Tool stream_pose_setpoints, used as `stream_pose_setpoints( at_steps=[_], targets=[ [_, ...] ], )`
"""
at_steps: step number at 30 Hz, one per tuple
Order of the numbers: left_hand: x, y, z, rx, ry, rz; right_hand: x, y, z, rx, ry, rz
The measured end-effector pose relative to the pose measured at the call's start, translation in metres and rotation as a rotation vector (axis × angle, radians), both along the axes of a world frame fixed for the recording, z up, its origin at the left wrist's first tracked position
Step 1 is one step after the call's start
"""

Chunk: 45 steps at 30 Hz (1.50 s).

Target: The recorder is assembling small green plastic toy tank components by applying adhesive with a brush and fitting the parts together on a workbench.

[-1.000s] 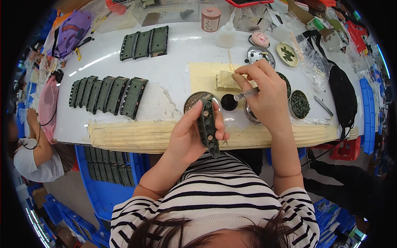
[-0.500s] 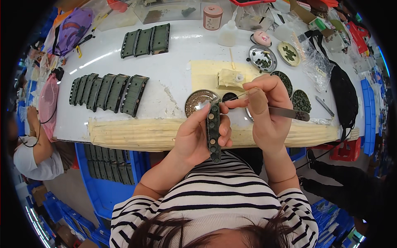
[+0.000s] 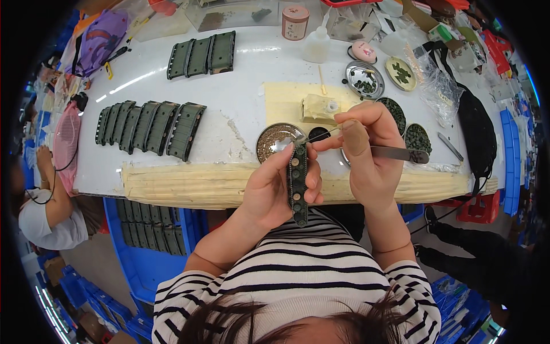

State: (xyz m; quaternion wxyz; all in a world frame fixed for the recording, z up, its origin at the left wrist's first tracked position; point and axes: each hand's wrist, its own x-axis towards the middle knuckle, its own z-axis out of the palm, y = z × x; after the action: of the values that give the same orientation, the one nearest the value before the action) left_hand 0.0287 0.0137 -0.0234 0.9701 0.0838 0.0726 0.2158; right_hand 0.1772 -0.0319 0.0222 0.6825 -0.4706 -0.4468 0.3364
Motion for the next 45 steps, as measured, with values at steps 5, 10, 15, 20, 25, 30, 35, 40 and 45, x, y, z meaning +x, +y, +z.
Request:
stream_pose_setpoints(
  at_steps=[5, 10, 15, 20, 25, 30, 35, 40, 45],
  targets=[
    [0.0, 0.002, 0.0, 0.016, -0.008, -0.01, 0.0, 0.001, -0.002, 0.025, 0.002, -0.013],
    [-0.002, 0.003, -0.002, -0.022, -0.049, 0.01, 0.006, 0.006, 0.0, 0.014, -0.02, -0.147],
    [-0.006, 0.005, -0.006, 0.032, -0.05, 0.037, 0.029, 0.013, -0.009, -0.066, -0.578, -0.418],
    [-0.007, 0.005, 0.01, 0.143, 0.128, 0.091, 0.032, 0.022, -0.017, -0.031, -0.907, -0.464],
    [-0.009, 0.002, 0.025, 0.497, 0.415, 0.142, 0.028, 0.017, -0.011, 0.015, -0.902, -0.521],
    [-0.019, 0.003, 0.018, 1.023, 0.65, 0.298, 0.018, -0.003, 0.005, 0.092, -0.443, -0.299],
    [-0.015, 0.002, 0.02, 1.226, 0.753, 0.382, 0.006, -0.006, 0.004, 0.036, -0.146, -0.028],
    [-0.014, 0.001, 0.02, 1.264, 0.781, 0.41, 0.008, -0.004, -0.002, 0.011, -0.164, -0.007],
    [-0.014, 0.002, 0.018, 1.274, 0.782, 0.419, 0.008, -0.003, -0.004, 0.028, -0.164, -0.002]
  ],
)
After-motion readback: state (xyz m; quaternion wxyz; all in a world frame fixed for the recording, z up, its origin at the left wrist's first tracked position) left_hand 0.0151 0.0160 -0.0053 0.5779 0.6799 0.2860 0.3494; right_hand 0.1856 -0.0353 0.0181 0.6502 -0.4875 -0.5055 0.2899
